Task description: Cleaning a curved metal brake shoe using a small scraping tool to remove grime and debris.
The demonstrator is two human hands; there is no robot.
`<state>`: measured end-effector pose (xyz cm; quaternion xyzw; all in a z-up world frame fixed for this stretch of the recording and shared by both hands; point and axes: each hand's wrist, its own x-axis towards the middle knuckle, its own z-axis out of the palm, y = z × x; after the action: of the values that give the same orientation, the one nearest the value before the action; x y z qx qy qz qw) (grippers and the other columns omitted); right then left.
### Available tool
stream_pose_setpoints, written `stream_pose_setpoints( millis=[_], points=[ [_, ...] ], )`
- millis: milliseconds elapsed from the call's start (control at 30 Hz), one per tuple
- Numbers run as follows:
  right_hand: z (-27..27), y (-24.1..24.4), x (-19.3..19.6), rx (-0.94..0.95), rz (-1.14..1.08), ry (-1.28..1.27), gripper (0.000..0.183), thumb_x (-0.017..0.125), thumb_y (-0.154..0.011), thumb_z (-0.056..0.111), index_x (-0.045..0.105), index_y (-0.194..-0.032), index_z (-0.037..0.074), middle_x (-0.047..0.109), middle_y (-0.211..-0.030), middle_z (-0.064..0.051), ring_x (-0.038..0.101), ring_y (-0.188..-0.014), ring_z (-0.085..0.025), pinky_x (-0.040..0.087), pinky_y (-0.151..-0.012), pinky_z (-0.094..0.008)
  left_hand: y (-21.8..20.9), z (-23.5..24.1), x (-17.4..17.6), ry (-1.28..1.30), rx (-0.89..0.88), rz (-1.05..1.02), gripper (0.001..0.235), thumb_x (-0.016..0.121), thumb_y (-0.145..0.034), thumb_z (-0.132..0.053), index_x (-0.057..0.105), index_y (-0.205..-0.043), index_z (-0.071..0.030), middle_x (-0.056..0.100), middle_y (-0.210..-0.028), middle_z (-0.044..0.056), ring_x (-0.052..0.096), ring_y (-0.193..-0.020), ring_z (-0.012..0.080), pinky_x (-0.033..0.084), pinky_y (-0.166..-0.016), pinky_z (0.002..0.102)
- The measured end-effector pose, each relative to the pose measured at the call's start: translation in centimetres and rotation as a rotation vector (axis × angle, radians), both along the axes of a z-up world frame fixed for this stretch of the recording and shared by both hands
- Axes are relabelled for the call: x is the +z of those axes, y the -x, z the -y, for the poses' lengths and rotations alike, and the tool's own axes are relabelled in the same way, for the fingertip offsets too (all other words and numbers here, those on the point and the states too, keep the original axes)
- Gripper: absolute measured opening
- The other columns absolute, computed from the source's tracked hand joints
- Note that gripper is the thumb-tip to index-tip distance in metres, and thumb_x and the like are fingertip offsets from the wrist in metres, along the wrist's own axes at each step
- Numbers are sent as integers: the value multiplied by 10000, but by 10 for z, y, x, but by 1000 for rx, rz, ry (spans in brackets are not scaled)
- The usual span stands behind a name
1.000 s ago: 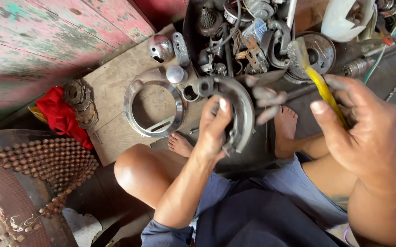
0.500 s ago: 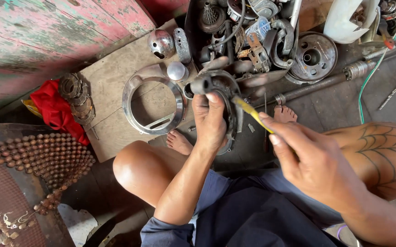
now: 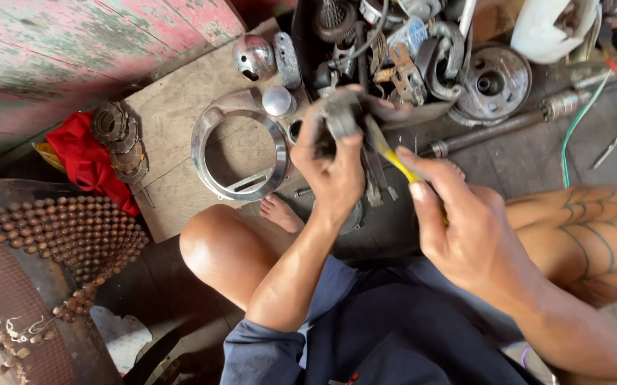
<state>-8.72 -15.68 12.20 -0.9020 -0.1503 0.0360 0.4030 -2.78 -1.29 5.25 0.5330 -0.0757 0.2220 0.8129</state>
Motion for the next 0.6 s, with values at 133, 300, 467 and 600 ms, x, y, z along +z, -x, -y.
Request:
stream_pose_setpoints(
  millis=[133,300,467,600],
  points=[
    [6,1,-2,57,-248,-47,269,507,-1022,131,592,-1275,97,717,-1020,-63,635,-652,-279,472,-744,-272,-12,-15,-13,-150,196,59,406,634,-1088,-472,628,-1291,-120,752,-1069,66,776,-977,220,684,-918,376],
    [4,-6,-6,40,-190,-70,304,494,-1053,175,575,-1314,43,596,-755,-43,491,-762,-235,416,-782,-354,-17,-5,-15,-165,141,287,275,527,-1133,-224,533,-1310,-14,707,-1038,242,790,-859,383,738,-820,465],
    [18,-8,1,125,-410,-50,365,489,-1029,194,616,-1367,146,503,-776,-34,472,-604,-165,412,-641,-310,-12,-16,-3,-140,175,223,269,538,-1127,-223,547,-1275,1,692,-1035,230,778,-871,392,700,-863,492],
    [4,-4,-6,106,-167,-112,317,470,-1062,169,606,-1324,55,512,-776,-28,457,-716,-189,363,-827,-322,-14,-14,-20,-183,152,290,247,535,-1135,-194,563,-1318,-30,717,-1082,176,803,-870,341,739,-812,416]
  ],
)
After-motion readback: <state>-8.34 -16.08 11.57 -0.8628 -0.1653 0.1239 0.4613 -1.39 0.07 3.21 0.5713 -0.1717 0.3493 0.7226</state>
